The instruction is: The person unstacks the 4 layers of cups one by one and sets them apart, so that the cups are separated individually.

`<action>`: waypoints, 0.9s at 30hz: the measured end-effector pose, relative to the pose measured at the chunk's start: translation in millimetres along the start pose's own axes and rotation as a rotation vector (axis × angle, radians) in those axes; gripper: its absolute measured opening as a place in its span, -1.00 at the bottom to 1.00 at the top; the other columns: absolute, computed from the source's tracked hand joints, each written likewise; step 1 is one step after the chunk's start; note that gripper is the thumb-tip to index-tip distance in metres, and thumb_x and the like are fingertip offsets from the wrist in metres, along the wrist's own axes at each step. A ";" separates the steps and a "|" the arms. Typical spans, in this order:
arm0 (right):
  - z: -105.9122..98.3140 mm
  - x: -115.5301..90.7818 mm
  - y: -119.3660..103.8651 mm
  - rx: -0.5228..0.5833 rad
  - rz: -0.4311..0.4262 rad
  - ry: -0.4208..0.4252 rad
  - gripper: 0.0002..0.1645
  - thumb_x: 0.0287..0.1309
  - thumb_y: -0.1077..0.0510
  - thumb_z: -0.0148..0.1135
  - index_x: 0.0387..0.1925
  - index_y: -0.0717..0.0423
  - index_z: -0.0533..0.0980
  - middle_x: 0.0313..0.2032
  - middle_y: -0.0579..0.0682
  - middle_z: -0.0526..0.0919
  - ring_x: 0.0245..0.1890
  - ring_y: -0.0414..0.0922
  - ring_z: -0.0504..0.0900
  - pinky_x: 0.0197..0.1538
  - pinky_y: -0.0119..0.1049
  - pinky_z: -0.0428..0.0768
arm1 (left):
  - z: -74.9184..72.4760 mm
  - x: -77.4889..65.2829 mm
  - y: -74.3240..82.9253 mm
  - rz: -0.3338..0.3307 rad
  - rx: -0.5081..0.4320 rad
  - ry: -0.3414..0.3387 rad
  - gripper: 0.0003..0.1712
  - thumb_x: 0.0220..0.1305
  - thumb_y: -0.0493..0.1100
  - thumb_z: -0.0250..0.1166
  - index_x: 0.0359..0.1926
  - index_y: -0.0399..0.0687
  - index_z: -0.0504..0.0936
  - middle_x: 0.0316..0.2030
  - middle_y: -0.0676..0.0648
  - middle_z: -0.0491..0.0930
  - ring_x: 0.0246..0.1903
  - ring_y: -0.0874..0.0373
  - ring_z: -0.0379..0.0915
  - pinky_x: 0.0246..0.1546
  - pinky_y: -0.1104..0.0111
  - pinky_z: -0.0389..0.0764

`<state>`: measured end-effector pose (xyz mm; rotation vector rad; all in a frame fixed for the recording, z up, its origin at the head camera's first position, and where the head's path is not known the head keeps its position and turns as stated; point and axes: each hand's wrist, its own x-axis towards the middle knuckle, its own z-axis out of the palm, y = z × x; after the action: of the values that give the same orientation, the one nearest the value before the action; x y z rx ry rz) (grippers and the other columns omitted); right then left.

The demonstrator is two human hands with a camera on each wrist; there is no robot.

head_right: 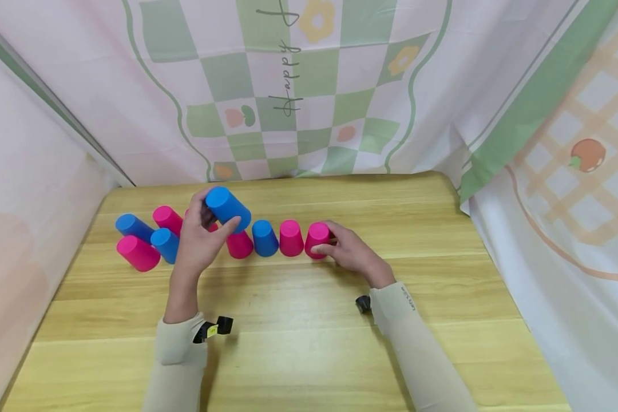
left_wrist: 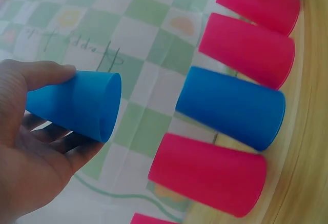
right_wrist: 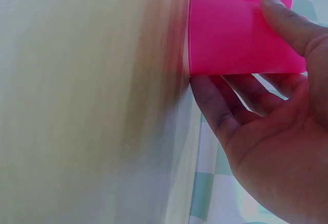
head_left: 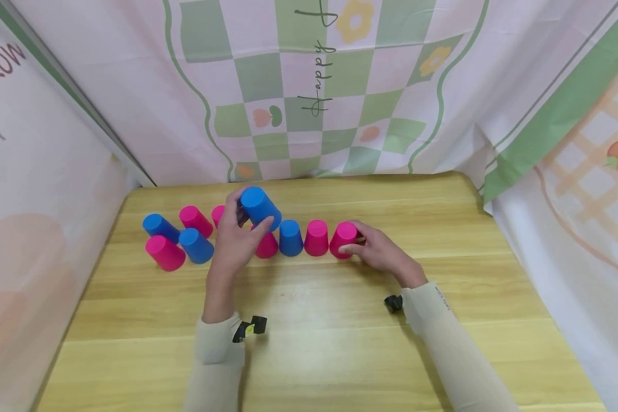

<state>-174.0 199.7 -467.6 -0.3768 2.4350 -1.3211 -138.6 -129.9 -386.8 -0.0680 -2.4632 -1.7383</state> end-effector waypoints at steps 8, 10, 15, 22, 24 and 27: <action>-0.5 0.8 -0.7 -0.011 -0.007 0.001 -0.45 0.33 -0.05 0.44 0.29 -0.15 0.50 0.07 -0.01 0.65 0.03 0.03 0.60 0.18 -0.02 0.62 | -18.5 -1.0 -7.0 0.012 0.008 0.083 -0.14 0.37 -0.14 0.46 0.56 0.05 0.23 0.45 -0.16 0.42 0.46 -0.18 0.35 0.42 -0.11 0.46; -0.8 0.9 -0.9 -0.015 -0.010 0.003 -0.45 0.33 -0.05 0.44 0.29 -0.15 0.50 0.07 -0.02 0.66 0.03 0.02 0.60 0.18 -0.03 0.62 | -23.0 -1.2 -8.2 0.003 0.003 0.098 -0.15 0.38 -0.15 0.45 0.56 0.02 0.23 0.45 -0.17 0.41 0.47 -0.17 0.33 0.44 -0.08 0.44; -1.1 1.7 -1.2 -0.021 -0.017 0.001 -0.44 0.33 -0.06 0.44 0.30 -0.13 0.50 0.07 -0.01 0.66 0.03 0.01 0.61 0.18 -0.03 0.62 | -33.6 -2.0 -11.2 -0.027 -0.005 0.140 -0.16 0.38 -0.21 0.44 0.55 -0.01 0.23 0.47 -0.19 0.39 0.50 -0.17 0.28 0.48 -0.08 0.39; -1.2 3.3 -2.3 -0.029 -0.014 0.000 -0.46 0.33 -0.03 0.44 0.28 -0.10 0.52 0.06 0.00 0.67 0.02 0.02 0.61 0.18 -0.03 0.62 | -45.3 -5.8 -18.7 -0.114 0.021 0.172 -0.13 0.38 -0.24 0.43 0.57 0.03 0.20 0.51 -0.19 0.33 0.54 -0.18 0.22 0.52 -0.10 0.31; -1.3 3.5 -2.1 -0.038 -0.015 0.000 -0.46 0.33 -0.04 0.45 0.28 -0.09 0.52 0.06 0.01 0.67 0.01 0.02 0.60 0.18 -0.04 0.62 | -47.6 -6.9 -22.0 -0.135 0.041 0.179 -0.12 0.37 -0.25 0.42 0.58 0.04 0.19 0.51 -0.19 0.32 0.54 -0.19 0.21 0.52 -0.11 0.31; -1.6 3.3 -2.3 -0.052 -0.014 -0.001 -0.46 0.33 -0.05 0.45 0.27 -0.08 0.53 0.05 0.01 0.67 0.00 0.02 0.60 0.17 -0.04 0.62 | -50.6 -9.0 -27.4 -0.160 0.068 0.183 -0.11 0.38 -0.27 0.41 0.59 0.03 0.16 0.53 -0.20 0.30 0.55 -0.21 0.19 0.51 -0.14 0.31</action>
<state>-177.5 198.4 -465.4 -0.4078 2.4743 -1.2655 -128.8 -186.5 -396.9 0.2889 -2.4490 -1.6337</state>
